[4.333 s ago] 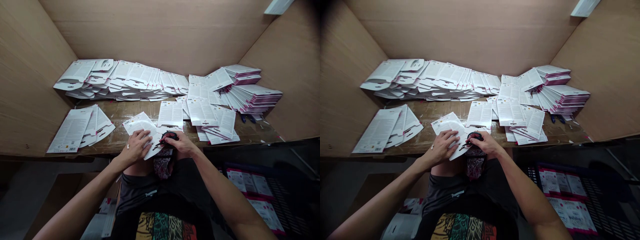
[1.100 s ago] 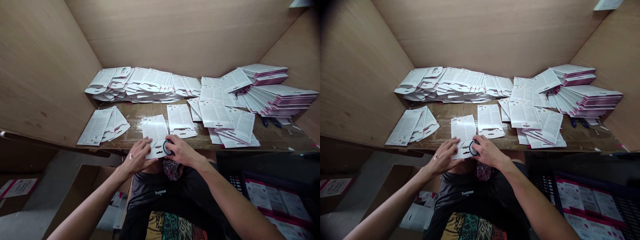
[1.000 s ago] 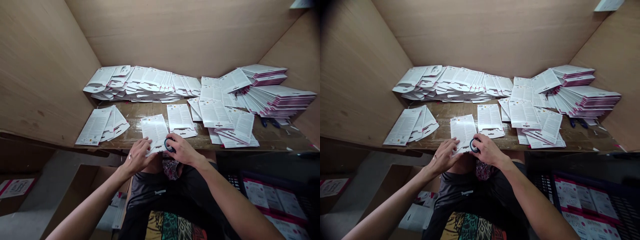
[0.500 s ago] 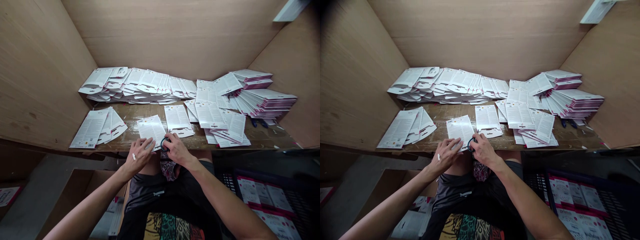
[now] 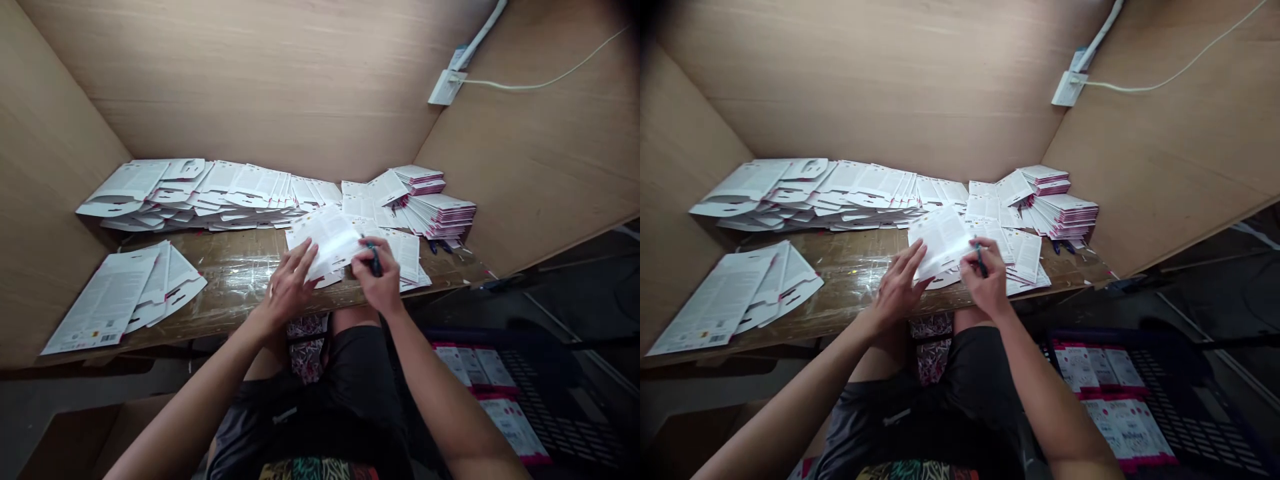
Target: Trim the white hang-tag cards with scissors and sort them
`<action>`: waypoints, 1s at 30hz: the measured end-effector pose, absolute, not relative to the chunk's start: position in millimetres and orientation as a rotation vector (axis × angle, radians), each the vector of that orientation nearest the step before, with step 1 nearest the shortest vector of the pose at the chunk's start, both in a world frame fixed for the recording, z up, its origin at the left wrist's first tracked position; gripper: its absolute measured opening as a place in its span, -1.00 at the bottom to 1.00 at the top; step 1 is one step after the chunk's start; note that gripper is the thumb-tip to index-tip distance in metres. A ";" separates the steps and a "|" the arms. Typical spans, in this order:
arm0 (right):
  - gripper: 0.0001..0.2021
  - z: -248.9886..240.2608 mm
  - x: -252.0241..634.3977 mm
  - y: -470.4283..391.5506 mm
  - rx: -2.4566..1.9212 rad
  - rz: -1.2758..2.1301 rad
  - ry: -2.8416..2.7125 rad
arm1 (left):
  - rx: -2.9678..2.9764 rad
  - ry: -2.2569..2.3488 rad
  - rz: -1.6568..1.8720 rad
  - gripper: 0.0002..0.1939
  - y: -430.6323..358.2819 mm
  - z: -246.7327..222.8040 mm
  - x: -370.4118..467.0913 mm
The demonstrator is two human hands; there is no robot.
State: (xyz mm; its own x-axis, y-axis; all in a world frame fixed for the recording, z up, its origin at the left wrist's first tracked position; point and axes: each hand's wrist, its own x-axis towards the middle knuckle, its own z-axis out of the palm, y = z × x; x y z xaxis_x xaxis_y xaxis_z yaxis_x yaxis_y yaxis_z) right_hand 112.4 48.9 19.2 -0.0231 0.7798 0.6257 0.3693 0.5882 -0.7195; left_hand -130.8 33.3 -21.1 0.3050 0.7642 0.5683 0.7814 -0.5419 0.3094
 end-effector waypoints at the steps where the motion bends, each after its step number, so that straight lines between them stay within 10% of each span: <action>1: -0.87 19.4 130.4 64.6 -1.007 0.403 -1.656 | -2.549 -1.557 -1.005 -0.32 54.1 -23.9 -127.0; 6: -0.82 2.7 189.0 87.3 -1.147 0.302 -1.590 | -2.759 -1.766 -0.393 -0.38 90.9 -52.8 -149.0; 14: -0.74 -37.8 110.4 17.7 -0.923 1.306 -1.402 | -2.614 -1.799 -0.312 -0.39 -11.1 -70.7 -186.6; 30: -0.72 -66.0 90.8 26.5 -0.961 1.230 -1.732 | -2.549 -1.829 -0.220 -0.36 -30.8 -68.6 -180.1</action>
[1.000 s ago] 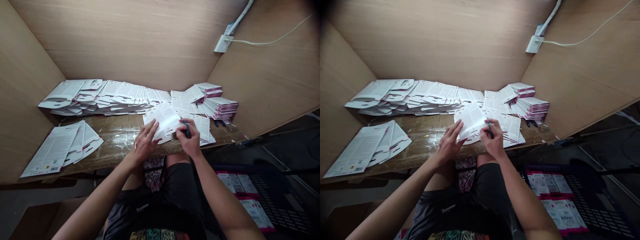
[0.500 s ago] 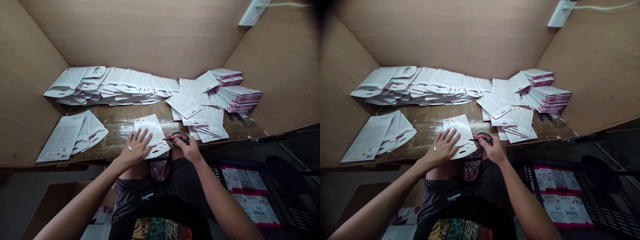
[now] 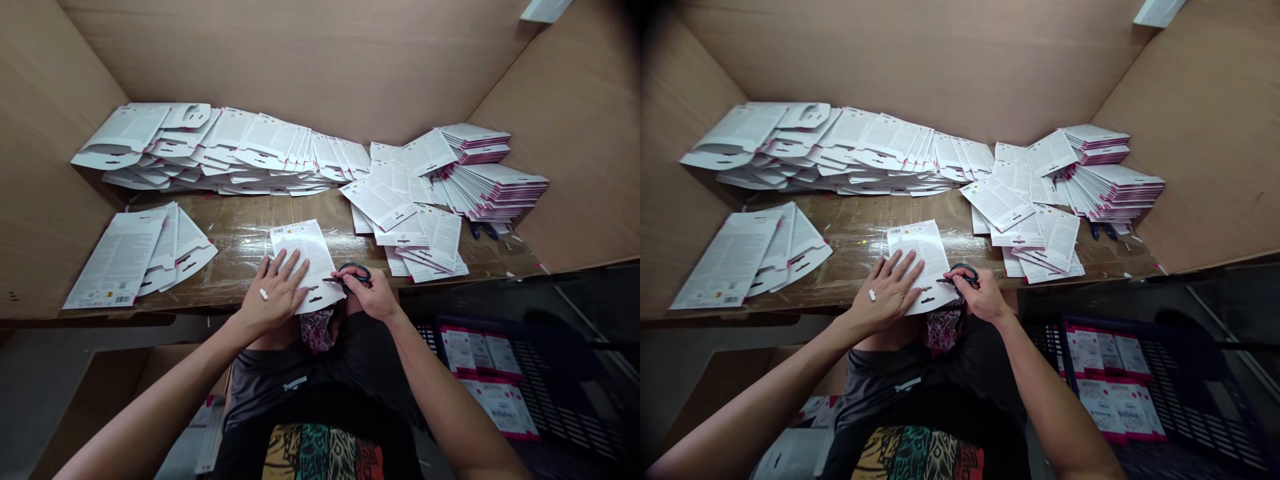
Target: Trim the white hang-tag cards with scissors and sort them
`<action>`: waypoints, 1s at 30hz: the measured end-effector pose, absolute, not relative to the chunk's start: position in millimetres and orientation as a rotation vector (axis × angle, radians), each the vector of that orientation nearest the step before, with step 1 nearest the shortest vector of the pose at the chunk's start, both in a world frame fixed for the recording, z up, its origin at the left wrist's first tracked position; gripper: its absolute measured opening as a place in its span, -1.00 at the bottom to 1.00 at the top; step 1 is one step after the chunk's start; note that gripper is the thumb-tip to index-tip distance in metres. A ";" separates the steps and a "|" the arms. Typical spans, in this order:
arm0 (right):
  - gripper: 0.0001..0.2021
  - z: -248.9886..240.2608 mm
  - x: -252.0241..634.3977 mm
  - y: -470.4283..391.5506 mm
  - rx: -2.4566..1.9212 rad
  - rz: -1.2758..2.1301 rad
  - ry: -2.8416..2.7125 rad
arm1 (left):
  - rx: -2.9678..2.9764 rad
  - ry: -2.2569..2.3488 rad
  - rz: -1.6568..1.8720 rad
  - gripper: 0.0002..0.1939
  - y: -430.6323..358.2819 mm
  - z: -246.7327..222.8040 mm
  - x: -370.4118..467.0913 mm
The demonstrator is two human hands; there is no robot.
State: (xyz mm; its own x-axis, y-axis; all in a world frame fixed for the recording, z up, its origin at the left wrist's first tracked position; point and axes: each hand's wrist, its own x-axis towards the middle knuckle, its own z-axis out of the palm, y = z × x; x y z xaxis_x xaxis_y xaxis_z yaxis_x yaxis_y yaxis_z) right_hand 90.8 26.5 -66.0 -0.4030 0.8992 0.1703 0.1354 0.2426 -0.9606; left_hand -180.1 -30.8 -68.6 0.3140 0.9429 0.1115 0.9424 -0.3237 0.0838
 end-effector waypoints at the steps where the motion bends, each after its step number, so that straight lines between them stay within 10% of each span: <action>1: -0.72 -65.0 90.7 27.0 -0.956 1.235 -1.722 | 2.541 1.821 0.226 -0.36 -30.8 -69.0 -180.1; 8: -0.67 -61.9 93.6 34.3 -0.802 1.668 -1.570 | 2.499 1.810 0.341 -0.39 -29.5 -67.8 -179.1; 16: -0.60 -70.8 61.8 37.3 -0.841 1.487 -1.318 | 2.375 1.447 0.527 -0.77 1.4 -46.5 -157.8; 30: -0.62 -76.5 64.4 40.9 -0.871 1.135 -1.662 | 2.587 1.204 -0.030 -0.87 44.2 -18.7 -153.7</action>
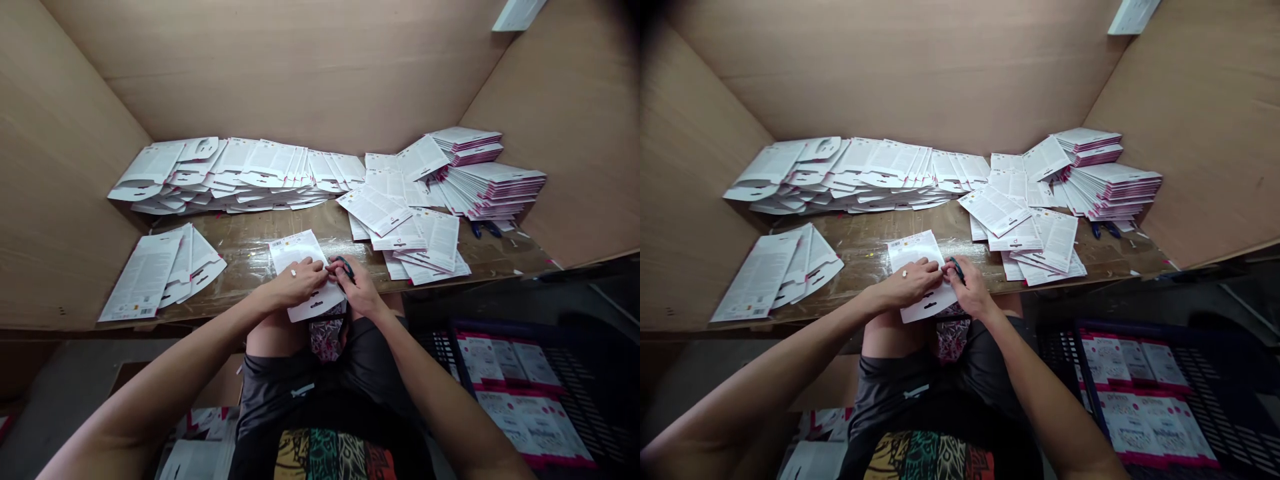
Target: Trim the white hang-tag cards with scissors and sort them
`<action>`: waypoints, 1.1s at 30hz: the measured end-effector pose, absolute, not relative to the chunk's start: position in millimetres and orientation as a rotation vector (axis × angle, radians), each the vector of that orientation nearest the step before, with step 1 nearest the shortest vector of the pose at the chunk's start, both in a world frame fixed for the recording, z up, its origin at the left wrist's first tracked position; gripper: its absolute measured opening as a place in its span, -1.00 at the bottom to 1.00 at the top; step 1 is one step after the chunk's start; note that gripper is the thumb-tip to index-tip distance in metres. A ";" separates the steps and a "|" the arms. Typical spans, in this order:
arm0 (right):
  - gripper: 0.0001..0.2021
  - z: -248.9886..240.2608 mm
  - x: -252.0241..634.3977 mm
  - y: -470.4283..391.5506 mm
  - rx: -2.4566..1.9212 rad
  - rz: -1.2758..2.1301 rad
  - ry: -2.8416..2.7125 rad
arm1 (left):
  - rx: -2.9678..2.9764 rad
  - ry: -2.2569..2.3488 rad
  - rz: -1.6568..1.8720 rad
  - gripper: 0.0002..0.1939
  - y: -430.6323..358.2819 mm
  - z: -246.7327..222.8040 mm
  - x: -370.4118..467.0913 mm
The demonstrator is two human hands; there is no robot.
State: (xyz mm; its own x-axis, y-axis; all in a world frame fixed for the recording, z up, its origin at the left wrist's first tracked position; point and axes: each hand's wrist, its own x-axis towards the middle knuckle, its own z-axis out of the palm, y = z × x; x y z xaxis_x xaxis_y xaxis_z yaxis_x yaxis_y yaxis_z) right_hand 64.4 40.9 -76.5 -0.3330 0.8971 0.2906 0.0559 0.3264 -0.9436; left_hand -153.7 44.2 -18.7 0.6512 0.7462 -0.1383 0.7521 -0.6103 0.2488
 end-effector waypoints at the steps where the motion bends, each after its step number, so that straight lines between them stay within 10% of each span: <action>1: -0.62 -75.7 64.1 39.9 -0.873 1.107 -1.672 | 2.534 1.190 0.002 -0.87 38.5 -9.9 -155.4; 7: -0.65 -76.4 61.0 37.9 -0.876 1.026 -1.766 | 1.809 0.211 0.023 -0.88 -60.3 52.9 -178.0; 13: -0.77 -56.2 67.9 27.2 -0.764 0.953 -2.018 | 2.295 1.504 0.515 -0.47 -75.5 -15.4 -179.1; 20: -0.74 -13.8 118.4 -14.4 -0.771 1.437 -2.098 | 2.507 1.550 0.385 -0.28 -58.5 -60.0 -184.9; 26: -0.73 -44.8 97.3 7.2 -0.723 0.622 -2.463 | 2.527 1.500 0.451 -0.34 -55.4 -56.8 -189.2; 33: -0.78 -59.9 79.3 8.6 -0.854 0.523 -2.408 | 2.439 1.593 0.653 -0.75 -47.4 -64.8 -181.0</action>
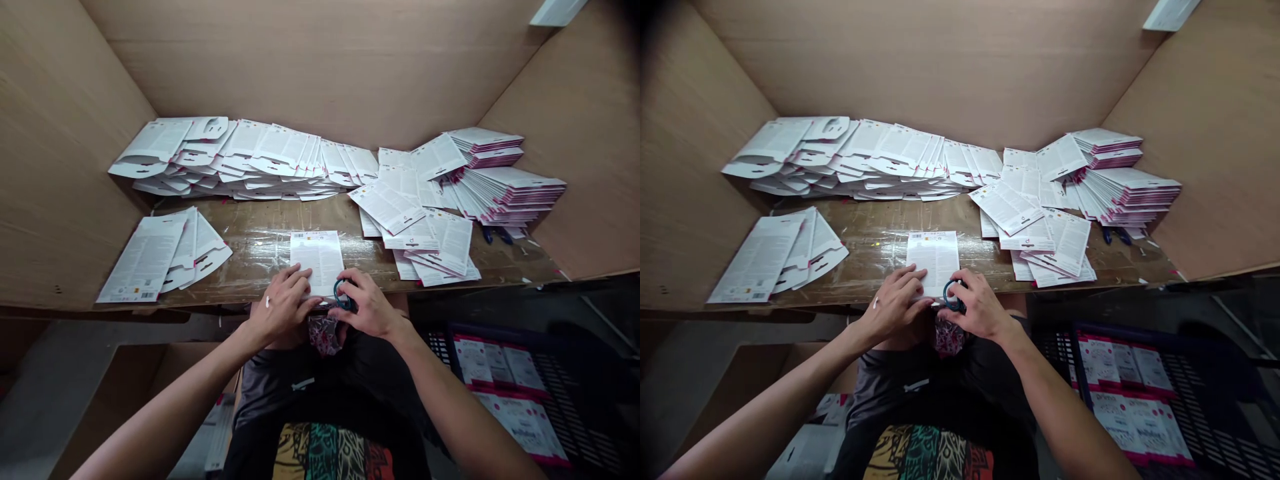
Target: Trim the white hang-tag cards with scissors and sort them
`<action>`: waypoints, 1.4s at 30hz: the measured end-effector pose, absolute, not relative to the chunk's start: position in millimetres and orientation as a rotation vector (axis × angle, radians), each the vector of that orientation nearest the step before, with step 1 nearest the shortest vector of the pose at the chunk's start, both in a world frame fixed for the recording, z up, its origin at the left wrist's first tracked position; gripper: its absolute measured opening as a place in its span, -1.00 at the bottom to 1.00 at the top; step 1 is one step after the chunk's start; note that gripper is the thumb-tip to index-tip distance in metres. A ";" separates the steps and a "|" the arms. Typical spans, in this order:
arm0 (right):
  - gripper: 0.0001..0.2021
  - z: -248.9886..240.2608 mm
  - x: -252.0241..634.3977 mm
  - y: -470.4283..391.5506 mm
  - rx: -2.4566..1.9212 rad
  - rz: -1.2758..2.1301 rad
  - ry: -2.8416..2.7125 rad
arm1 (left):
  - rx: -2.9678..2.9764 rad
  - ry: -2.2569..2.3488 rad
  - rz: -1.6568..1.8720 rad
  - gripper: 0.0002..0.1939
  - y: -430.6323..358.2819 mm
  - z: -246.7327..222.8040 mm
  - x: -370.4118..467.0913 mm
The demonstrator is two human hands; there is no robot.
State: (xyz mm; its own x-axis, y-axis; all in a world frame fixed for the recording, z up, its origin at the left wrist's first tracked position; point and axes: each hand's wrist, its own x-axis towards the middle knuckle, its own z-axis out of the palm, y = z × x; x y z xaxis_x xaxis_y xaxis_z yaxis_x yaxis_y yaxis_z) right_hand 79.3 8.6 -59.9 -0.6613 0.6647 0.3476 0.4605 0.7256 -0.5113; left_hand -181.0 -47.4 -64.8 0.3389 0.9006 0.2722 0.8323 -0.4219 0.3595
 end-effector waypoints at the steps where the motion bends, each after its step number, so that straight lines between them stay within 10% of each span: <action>1: -0.87 -61.4 75.1 8.5 -0.926 0.471 -2.375 | 2.429 1.626 0.659 -0.78 -46.8 -66.5 -179.1; 7: -0.85 -70.8 60.9 5.3 -1.014 0.327 -2.274 | 2.529 1.632 0.462 -0.40 -54.7 -75.9 -183.6; 14: -0.51 -59.7 82.2 -0.8 -0.441 0.219 -2.421 | 2.419 1.694 0.514 -0.41 -93.8 -49.6 -168.3; 21: -0.84 -4.1 154.3 102.8 -0.628 -0.189 -2.199 | 1.767 2.663 0.616 -0.47 -78.3 -9.3 -357.6; 27: -0.66 -6.3 211.4 126.8 -0.798 -0.390 -2.154 | 1.620 2.658 0.132 -0.24 -97.5 -40.2 -397.8; 35: -0.85 -13.8 113.2 29.9 -0.913 0.660 -1.712 | 2.418 1.351 0.084 -0.15 -65.4 -24.3 -262.0; 42: -0.70 -50.1 85.5 34.9 -0.911 1.429 -1.597 | 2.419 1.186 0.502 -0.80 20.7 -36.3 -212.2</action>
State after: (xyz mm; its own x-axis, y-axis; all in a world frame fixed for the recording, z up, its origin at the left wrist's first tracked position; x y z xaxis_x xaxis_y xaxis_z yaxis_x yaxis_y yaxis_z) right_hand 85.5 34.9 -50.1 -0.4286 0.8987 0.0929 0.0071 0.1062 -0.9943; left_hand -212.2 20.7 -36.3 0.5756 0.8053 0.1418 0.6623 -0.5609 0.4968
